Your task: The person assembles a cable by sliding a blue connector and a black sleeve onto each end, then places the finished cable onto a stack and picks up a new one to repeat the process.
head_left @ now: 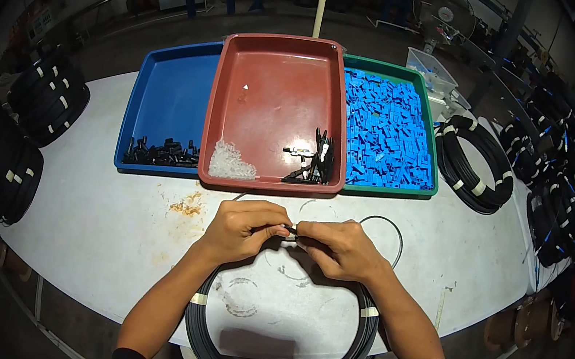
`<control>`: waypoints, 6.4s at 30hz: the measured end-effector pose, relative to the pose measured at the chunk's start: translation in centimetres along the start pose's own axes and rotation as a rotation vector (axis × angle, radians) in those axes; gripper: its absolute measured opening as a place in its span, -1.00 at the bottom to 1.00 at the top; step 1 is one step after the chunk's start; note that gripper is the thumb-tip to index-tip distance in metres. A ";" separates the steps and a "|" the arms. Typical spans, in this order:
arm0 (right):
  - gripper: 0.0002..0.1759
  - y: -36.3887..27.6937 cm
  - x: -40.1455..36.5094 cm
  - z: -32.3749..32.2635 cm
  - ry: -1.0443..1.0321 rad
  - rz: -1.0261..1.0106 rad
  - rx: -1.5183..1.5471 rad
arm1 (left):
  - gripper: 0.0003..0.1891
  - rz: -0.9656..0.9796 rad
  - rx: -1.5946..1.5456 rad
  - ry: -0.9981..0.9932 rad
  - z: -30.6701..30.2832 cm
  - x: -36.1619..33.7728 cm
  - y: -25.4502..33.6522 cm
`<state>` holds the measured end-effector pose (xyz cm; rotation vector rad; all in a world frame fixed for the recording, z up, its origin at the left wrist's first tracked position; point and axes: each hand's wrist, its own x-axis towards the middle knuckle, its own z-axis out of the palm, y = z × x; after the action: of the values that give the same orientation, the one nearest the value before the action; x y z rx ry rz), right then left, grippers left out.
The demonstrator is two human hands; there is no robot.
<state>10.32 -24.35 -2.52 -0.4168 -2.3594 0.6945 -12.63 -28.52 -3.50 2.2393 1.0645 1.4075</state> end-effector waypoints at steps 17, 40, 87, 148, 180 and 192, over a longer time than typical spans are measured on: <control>-0.69 0.8 0.0 0.6 0.246 0.081 -0.087 | -0.91 -0.083 -0.039 0.125 -0.3 -0.1 -0.3; -0.85 1.1 -0.1 0.3 0.397 -0.015 -0.113 | -0.48 -0.238 -0.309 0.262 -0.5 -0.9 -1.2; -0.87 -0.1 0.1 0.1 0.179 0.045 -0.053 | -0.53 -0.109 -0.168 0.027 -0.4 0.4 0.1; -0.71 -0.5 0.0 0.9 0.162 -0.180 -0.171 | -0.87 -0.241 -0.158 0.016 0.5 -0.1 2.5; -0.72 -1.5 -0.1 0.4 0.184 -0.233 -0.300 | -0.90 -0.583 -0.540 -0.025 0.2 0.2 3.9; -0.75 -0.6 -0.3 1.0 0.193 -0.151 -0.151 | -0.84 -0.048 0.046 0.005 0.3 -0.3 3.1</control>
<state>9.77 -25.35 -3.00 -0.3490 -2.2388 0.3896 -11.09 -30.84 -2.01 2.2272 1.1561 1.3837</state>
